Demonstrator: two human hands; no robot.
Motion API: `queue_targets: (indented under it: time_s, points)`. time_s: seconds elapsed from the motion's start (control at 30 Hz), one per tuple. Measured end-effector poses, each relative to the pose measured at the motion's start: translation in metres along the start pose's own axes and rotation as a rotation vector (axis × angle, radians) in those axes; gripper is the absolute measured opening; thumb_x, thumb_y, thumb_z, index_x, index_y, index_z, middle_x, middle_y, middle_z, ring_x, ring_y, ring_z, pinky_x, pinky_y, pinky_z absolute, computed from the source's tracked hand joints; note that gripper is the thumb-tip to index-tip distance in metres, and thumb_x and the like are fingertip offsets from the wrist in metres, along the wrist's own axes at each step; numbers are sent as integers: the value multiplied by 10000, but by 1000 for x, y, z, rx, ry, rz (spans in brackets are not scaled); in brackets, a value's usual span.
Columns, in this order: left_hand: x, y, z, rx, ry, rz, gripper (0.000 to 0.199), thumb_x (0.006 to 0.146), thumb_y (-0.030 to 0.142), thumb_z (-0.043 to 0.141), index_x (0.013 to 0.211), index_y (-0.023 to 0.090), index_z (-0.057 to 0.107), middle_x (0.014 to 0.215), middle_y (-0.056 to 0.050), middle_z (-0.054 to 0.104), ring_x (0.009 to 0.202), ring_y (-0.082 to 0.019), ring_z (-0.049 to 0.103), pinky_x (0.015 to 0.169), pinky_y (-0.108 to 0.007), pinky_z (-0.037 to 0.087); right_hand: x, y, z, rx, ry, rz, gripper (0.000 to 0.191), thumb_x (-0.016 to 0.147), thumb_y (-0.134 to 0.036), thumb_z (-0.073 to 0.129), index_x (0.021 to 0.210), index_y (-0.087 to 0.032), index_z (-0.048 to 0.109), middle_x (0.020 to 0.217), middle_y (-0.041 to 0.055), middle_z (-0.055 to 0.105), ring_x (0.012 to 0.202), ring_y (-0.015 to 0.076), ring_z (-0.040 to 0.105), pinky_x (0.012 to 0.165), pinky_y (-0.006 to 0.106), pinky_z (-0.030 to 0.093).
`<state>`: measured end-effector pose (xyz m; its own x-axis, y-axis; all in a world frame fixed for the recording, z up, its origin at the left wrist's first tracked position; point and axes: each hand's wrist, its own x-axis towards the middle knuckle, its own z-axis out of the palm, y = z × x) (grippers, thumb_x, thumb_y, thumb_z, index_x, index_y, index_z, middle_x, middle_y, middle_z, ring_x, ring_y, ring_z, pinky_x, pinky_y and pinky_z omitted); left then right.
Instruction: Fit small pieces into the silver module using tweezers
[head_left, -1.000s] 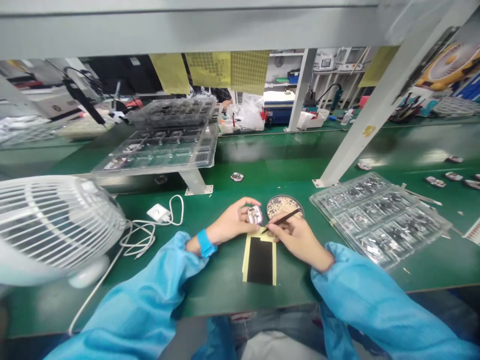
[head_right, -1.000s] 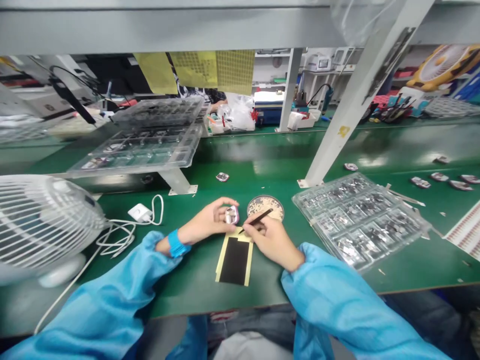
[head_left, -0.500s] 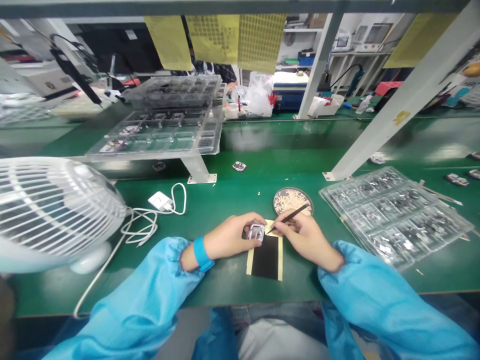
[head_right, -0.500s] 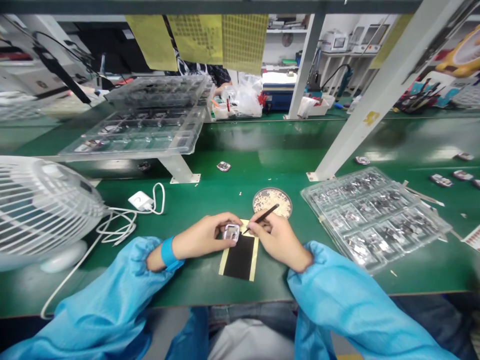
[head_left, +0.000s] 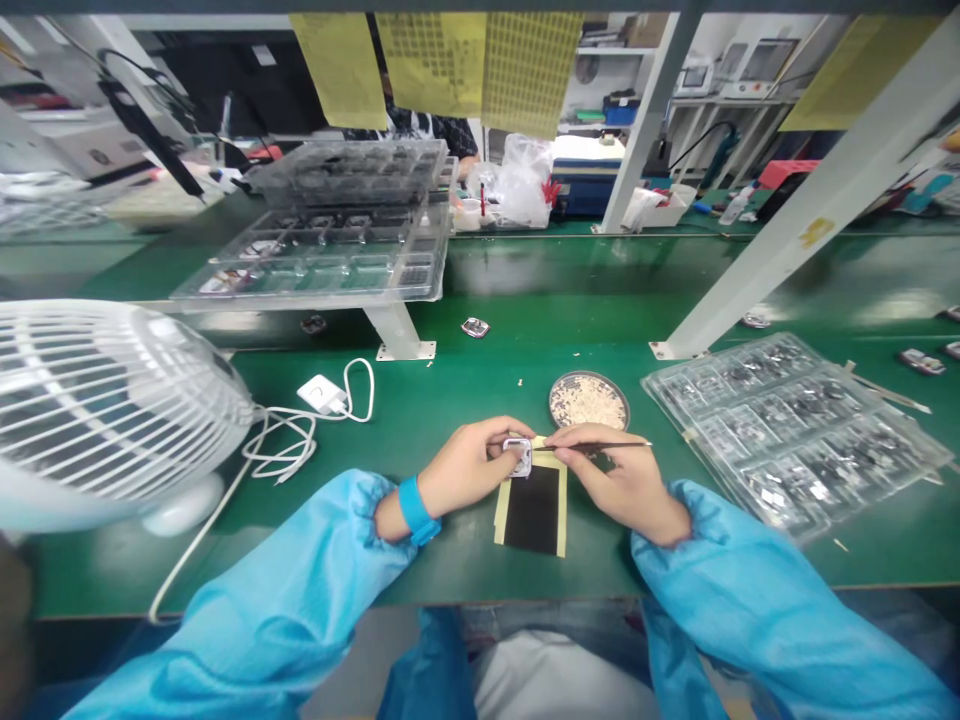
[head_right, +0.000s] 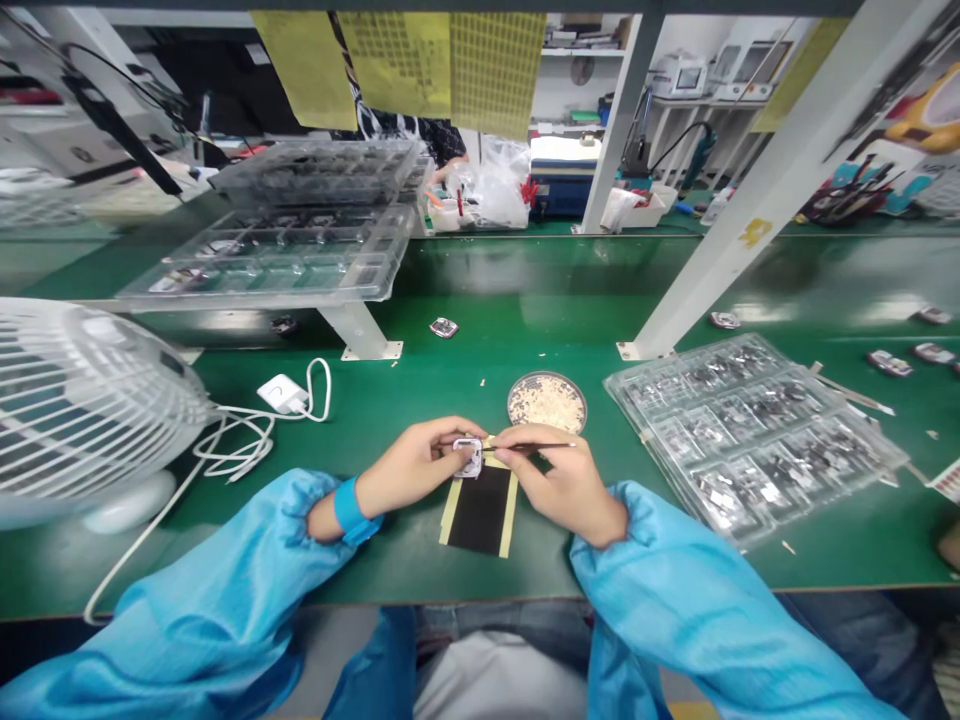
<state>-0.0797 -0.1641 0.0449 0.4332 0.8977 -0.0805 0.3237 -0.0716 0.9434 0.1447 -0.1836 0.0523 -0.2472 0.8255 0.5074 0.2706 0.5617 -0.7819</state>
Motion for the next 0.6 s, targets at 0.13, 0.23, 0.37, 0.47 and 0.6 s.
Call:
queue_targets:
  time_s: [0.13, 0.23, 0.37, 0.47, 0.6]
  points:
    - [0, -2, 0, -20, -7, 4, 259, 886, 234, 601, 1125, 202, 695, 957, -40, 736, 814, -182, 676, 701, -255, 521, -2, 5, 2, -19, -13, -19, 143, 898, -133, 691, 1010, -217, 722, 1025, 26, 754, 958, 164, 718, 892, 293, 584]
    - [0, -2, 0, -38, -7, 0, 264, 882, 240, 610, 1128, 195, 695, 975, -46, 739, 815, -185, 682, 705, -258, 527, -3, 6, 3, -24, -17, -25, 144, 894, -132, 695, 1006, -218, 720, 1019, 21, 754, 953, 161, 719, 897, 290, 582]
    - [0, -4, 1, -47, -6, -2, 273, 883, 240, 609, 1139, 195, 694, 979, -51, 740, 828, -191, 691, 724, -265, 539, -3, 7, 4, -18, -37, -19, 135, 901, -137, 687, 1005, -218, 717, 1026, 26, 753, 969, 170, 716, 914, 303, 576]
    - [0, -6, 0, -45, 0, -1, 277, 882, 241, 615, 1142, 192, 696, 989, -58, 740, 852, -200, 697, 748, -276, 549, -3, 6, 4, -33, -56, 12, 132, 910, -161, 681, 1021, -221, 718, 1039, 34, 749, 948, 173, 716, 808, 274, 588]
    - [1, -3, -2, -55, -14, -20, 281, 899, 266, 606, 1156, 196, 696, 1016, -60, 746, 876, -210, 701, 765, -289, 556, -4, 3, 2, -53, -25, 65, 119, 899, -196, 696, 1011, -226, 725, 1011, 36, 743, 839, 170, 716, 680, 261, 573]
